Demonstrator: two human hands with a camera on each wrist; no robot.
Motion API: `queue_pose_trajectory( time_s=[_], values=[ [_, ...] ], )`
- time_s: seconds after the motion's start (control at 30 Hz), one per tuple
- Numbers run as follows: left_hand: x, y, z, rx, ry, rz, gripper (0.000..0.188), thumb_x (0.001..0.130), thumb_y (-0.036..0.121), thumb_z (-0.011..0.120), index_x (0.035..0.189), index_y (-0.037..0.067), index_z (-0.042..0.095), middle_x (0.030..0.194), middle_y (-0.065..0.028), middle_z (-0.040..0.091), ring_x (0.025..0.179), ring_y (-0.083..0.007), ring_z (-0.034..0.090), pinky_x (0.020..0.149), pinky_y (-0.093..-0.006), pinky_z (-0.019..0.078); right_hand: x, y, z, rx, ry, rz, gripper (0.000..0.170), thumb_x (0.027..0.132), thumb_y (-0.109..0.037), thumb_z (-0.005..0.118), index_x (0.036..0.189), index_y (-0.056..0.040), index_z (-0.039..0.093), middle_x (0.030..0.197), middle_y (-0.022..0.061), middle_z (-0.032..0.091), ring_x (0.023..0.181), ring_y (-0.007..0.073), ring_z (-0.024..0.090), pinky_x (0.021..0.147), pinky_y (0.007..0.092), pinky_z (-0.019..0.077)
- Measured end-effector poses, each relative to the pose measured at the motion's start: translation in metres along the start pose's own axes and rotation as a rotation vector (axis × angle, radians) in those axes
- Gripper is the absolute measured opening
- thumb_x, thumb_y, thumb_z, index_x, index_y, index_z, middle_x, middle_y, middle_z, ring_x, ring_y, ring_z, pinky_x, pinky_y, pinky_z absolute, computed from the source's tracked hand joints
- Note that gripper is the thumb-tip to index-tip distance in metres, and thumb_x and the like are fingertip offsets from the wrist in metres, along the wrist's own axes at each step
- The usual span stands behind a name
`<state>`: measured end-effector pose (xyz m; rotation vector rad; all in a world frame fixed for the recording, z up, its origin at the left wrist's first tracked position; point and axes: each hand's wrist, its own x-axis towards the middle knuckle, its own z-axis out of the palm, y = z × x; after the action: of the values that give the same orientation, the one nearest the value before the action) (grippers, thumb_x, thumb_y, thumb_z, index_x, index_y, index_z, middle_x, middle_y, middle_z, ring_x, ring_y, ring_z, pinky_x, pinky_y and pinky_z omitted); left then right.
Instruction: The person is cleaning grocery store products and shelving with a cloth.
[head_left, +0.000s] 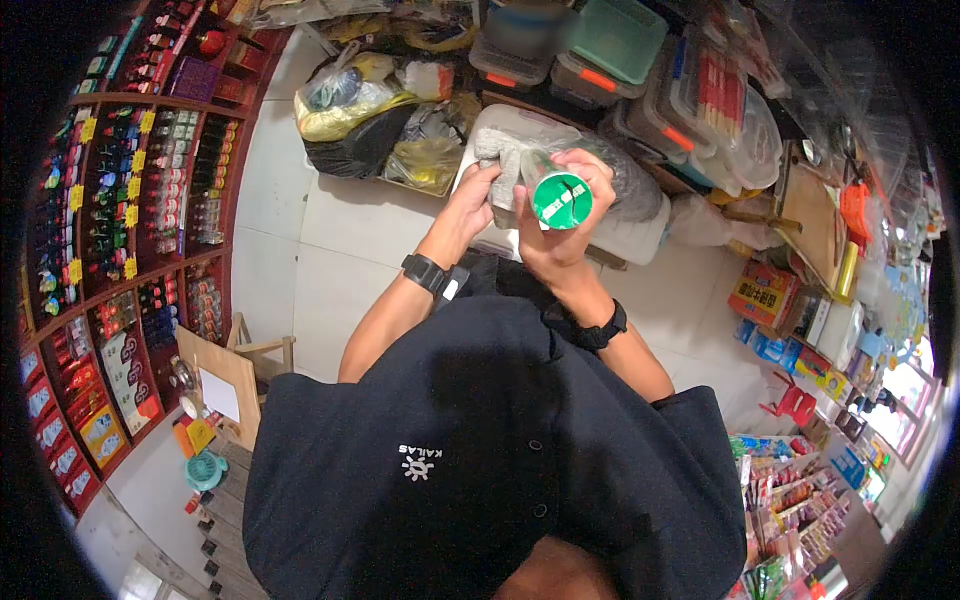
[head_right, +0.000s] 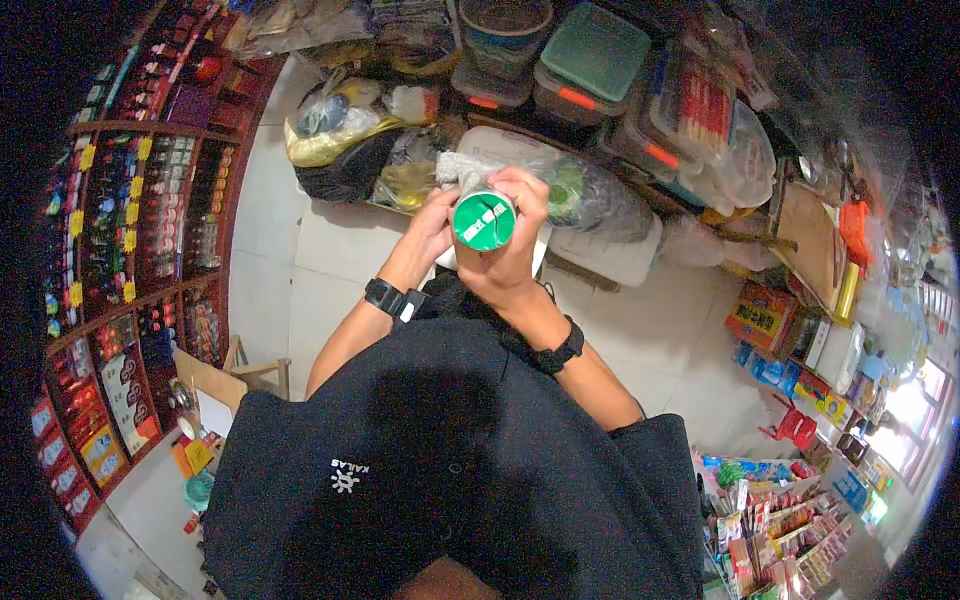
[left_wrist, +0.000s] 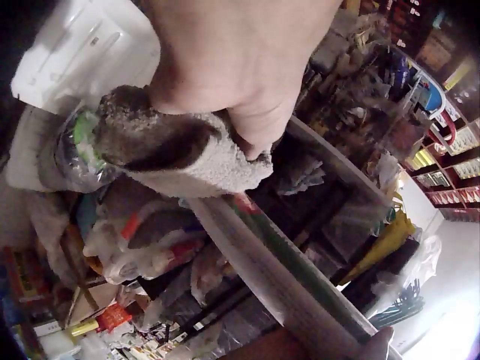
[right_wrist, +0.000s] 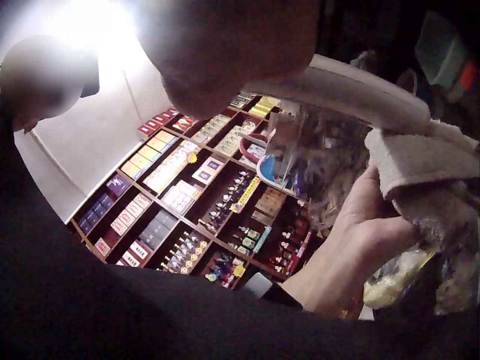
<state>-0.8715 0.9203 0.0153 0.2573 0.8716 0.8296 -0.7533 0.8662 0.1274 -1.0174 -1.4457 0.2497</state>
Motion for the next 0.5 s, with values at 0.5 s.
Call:
queue_pose_trajectory(
  time_s=[0.5],
  values=[
    [0.024,-0.014,-0.031,0.066,0.143,-0.005,0.022,0.093,0.008,0.056,0.112,-0.001,0.062,0.104,-0.0124,0.069,0.092,-0.0244,0.069,0.078,-0.0396,0.0589,0.002,0.019,0.005,0.055,0.011,0.205,0.059,0.082,-0.002,0.075,0.125,-0.0056,0.034,0.113,0.0131,0.050,0.104,0.0219,0.052,0.092,0.0368,0.0420]
  ],
)
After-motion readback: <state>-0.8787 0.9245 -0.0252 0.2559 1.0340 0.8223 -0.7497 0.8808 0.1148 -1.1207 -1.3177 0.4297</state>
